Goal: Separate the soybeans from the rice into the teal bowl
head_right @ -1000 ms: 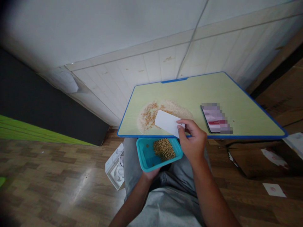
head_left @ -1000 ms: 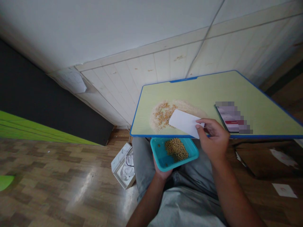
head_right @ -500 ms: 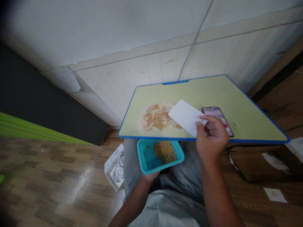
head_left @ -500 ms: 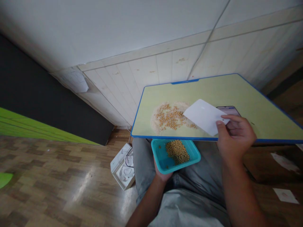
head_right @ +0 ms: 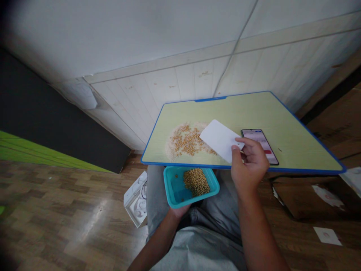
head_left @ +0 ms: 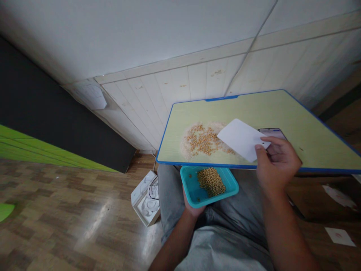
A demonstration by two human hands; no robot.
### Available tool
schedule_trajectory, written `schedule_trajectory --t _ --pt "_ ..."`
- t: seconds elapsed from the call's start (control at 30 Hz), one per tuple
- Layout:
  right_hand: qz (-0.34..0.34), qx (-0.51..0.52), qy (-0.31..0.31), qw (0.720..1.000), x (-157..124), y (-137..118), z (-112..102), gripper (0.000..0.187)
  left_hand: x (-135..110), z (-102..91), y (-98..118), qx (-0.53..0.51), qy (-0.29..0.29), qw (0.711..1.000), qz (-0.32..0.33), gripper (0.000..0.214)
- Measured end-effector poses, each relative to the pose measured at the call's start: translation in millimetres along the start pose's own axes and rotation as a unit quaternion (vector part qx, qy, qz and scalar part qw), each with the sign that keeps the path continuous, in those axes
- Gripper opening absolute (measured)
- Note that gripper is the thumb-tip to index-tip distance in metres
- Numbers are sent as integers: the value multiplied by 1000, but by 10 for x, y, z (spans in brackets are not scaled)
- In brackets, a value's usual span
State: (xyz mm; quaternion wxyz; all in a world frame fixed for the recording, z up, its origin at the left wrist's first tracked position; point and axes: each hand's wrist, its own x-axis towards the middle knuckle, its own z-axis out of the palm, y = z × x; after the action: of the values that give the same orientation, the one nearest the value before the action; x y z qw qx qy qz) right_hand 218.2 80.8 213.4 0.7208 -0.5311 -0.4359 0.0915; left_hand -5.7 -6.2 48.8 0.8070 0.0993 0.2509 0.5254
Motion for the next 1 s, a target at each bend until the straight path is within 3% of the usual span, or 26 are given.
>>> schedule_trajectory --t 0.2,0.47,0.63,0.83,1.0 --pt "10 22 -8 1000 -8 17 -5 21 -31 57 8 5 53 999 1 83" --pt "28 31 -21 999 -10 33 1 29 -87 234 60 16 70 997 9 69" --pt "22 23 -11 999 -15 58 11 30 -67 235 46 2 104 995 8 69" --pt "9 20 -15 1000 -44 100 5 27 -4 51 22 9 17 1000 7 77" --pt "11 16 4 1000 -60 145 -24 29 24 -95 3 8 17 1000 4 79"
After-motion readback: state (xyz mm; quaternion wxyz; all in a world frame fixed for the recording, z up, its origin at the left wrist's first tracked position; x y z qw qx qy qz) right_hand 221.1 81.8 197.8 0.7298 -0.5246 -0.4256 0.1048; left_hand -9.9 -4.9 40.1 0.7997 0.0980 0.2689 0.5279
